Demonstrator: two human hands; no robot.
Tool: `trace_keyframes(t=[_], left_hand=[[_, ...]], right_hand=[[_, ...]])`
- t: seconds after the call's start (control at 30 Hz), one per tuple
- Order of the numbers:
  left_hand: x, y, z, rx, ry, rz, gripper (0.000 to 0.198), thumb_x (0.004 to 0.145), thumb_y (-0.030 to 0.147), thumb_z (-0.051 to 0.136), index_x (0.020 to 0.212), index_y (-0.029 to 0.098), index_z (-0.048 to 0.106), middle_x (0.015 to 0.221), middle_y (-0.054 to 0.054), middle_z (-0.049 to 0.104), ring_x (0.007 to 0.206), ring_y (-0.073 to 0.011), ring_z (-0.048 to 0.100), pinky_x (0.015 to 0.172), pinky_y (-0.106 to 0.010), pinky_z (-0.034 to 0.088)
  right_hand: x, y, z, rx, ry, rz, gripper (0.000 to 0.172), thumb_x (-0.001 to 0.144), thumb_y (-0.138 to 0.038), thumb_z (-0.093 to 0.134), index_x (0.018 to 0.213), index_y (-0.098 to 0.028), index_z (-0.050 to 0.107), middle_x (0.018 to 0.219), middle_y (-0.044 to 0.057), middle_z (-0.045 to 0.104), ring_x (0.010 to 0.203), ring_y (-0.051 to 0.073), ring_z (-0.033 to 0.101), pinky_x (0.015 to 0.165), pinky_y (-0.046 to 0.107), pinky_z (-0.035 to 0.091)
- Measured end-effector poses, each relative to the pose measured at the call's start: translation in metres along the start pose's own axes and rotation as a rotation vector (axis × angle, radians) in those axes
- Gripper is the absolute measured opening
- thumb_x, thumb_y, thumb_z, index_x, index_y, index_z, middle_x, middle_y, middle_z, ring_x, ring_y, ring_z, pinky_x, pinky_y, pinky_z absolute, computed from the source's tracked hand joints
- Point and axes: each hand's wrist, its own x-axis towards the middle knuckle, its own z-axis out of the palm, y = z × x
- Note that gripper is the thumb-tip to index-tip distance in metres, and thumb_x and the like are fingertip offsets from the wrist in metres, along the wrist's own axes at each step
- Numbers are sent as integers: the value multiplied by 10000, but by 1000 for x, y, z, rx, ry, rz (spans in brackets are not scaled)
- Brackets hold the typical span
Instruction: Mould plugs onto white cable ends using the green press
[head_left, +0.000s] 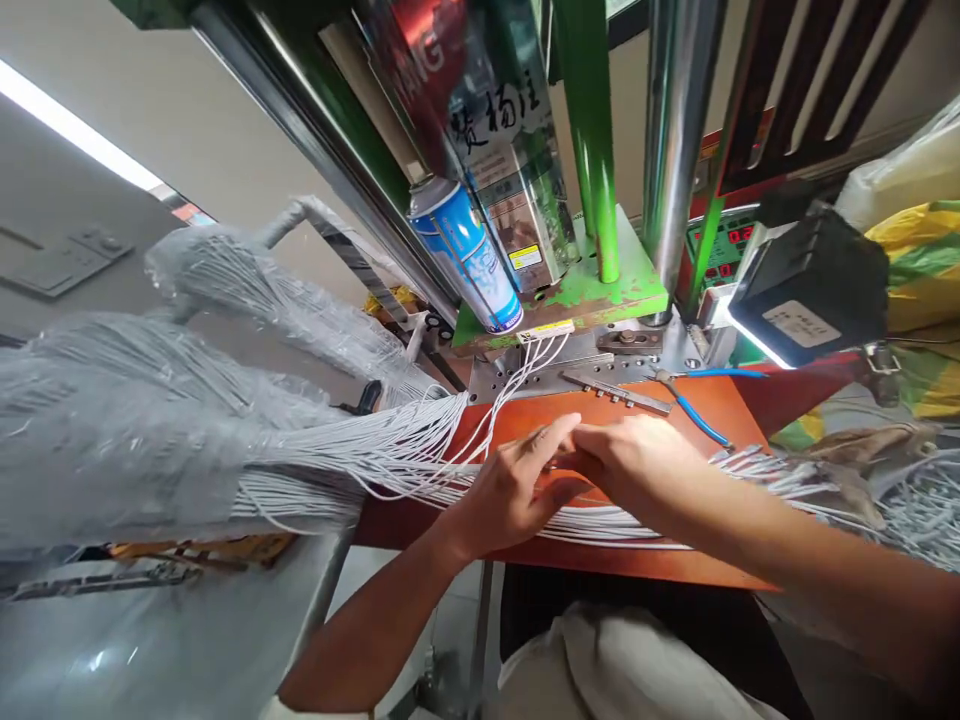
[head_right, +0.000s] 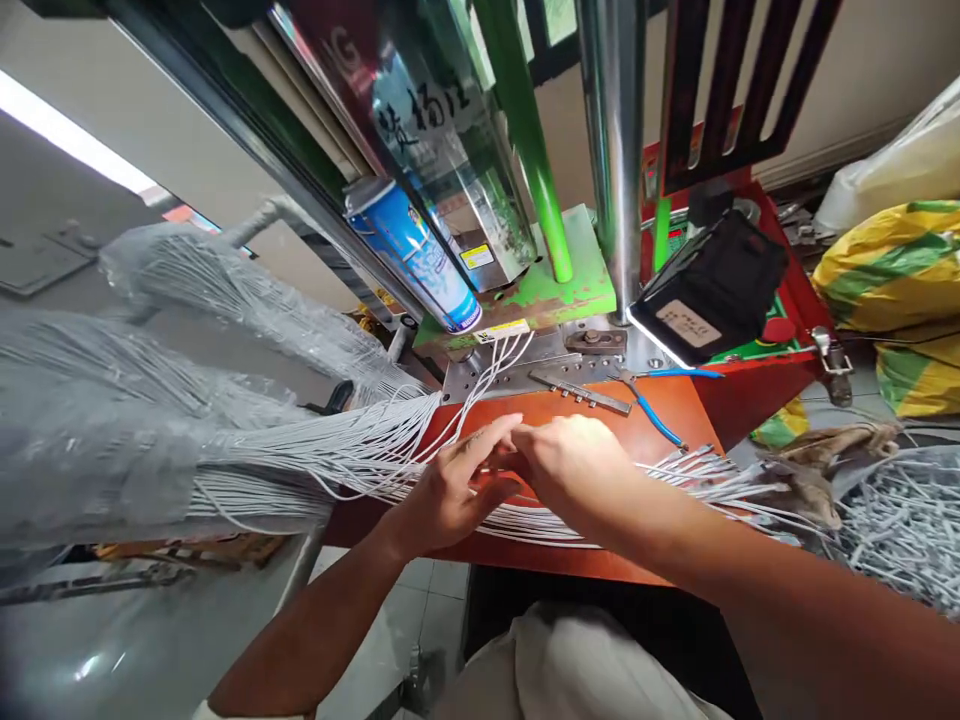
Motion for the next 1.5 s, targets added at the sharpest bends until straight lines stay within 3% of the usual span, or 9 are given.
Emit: trace_keyframes(t=[0.1, 0.23, 0.43, 0.6, 0.9, 1.1, 1.27, 1.37, 1.5], left_hand=[[-29, -6, -7, -49, -28, -159, 295, 1061, 363, 492, 1218, 177, 659, 870, -35, 688, 738, -137, 619, 731, -264, 502], [-61, -8, 0, -447, -252, -655, 319, 1026, 463, 539, 1046, 176, 676, 771, 6, 598, 664, -104, 533, 622, -218, 446], [-62, 13, 52, -1248, -596, -756, 530, 930, 597, 649, 1209, 152, 574, 688, 41, 564, 452, -44, 397, 440, -165, 310], [-63, -2, 66, -1216, -469, -855, 395, 1009, 537, 563, 1104, 154, 551, 643, 51, 542, 410, -24, 328, 404, -161, 210], [-32, -15, 87, -1407, -286, -932, 339, 984, 487, 622, 960, 151, 582, 626, 47, 524, 389, -23, 320, 367, -157, 237], [22, -13, 94, -1408, -230, -903, 400, 903, 494, 723, 796, 149, 551, 580, 40, 497, 402, -29, 356, 390, -162, 276], [62, -50, 91, -1274, -65, -812, 387, 906, 496, 723, 897, 128, 604, 586, 68, 465, 400, -2, 289, 383, -131, 195], [66, -69, 91, -1233, -33, -792, 442, 893, 557, 707, 980, 134, 613, 660, 29, 570, 419, -60, 480, 374, -164, 357], [61, -72, 96, -1108, -86, -743, 461, 944, 589, 617, 944, 128, 623, 652, -7, 622, 414, -93, 538, 375, -204, 442]], right_hand=[[-27, 44, -12, 155, -65, -68, 456, 1053, -511, 452, 722, -225, 582, 619, 5, 589, 546, 134, 494, 547, 289, 302], [-59, 85, 0, 278, -134, -59, 425, 1076, -444, 415, 755, -240, 605, 721, 24, 643, 619, 146, 561, 582, 288, 358], [-47, 36, 16, 263, -277, -231, 209, 1007, -282, 590, 823, -226, 672, 763, -10, 674, 635, 120, 576, 600, 261, 333], [-28, 29, 20, 178, -240, -105, 231, 1019, -278, 553, 889, -183, 719, 824, 44, 713, 686, 140, 602, 624, 269, 336], [-13, 64, 32, 609, -77, 38, 220, 1000, -250, 561, 830, -174, 680, 793, 22, 710, 720, 134, 605, 687, 255, 417], [1, 45, 55, 821, 240, 72, 318, 1031, -417, 538, 1257, -210, 621, 1175, 63, 717, 1019, 179, 668, 881, 300, 521], [-1, 72, 65, 303, 557, 261, 324, 1051, -300, 432, 1278, -200, 640, 1206, 121, 703, 1106, 262, 629, 984, 424, 490], [-2, 89, 72, -150, 426, 400, 355, 965, -143, 468, 1276, -164, 639, 1151, 165, 682, 989, 303, 588, 835, 441, 469], [-5, 93, 76, -282, 323, 314, 256, 951, -109, 478, 1126, -167, 655, 978, 115, 650, 886, 287, 537, 714, 387, 390]])
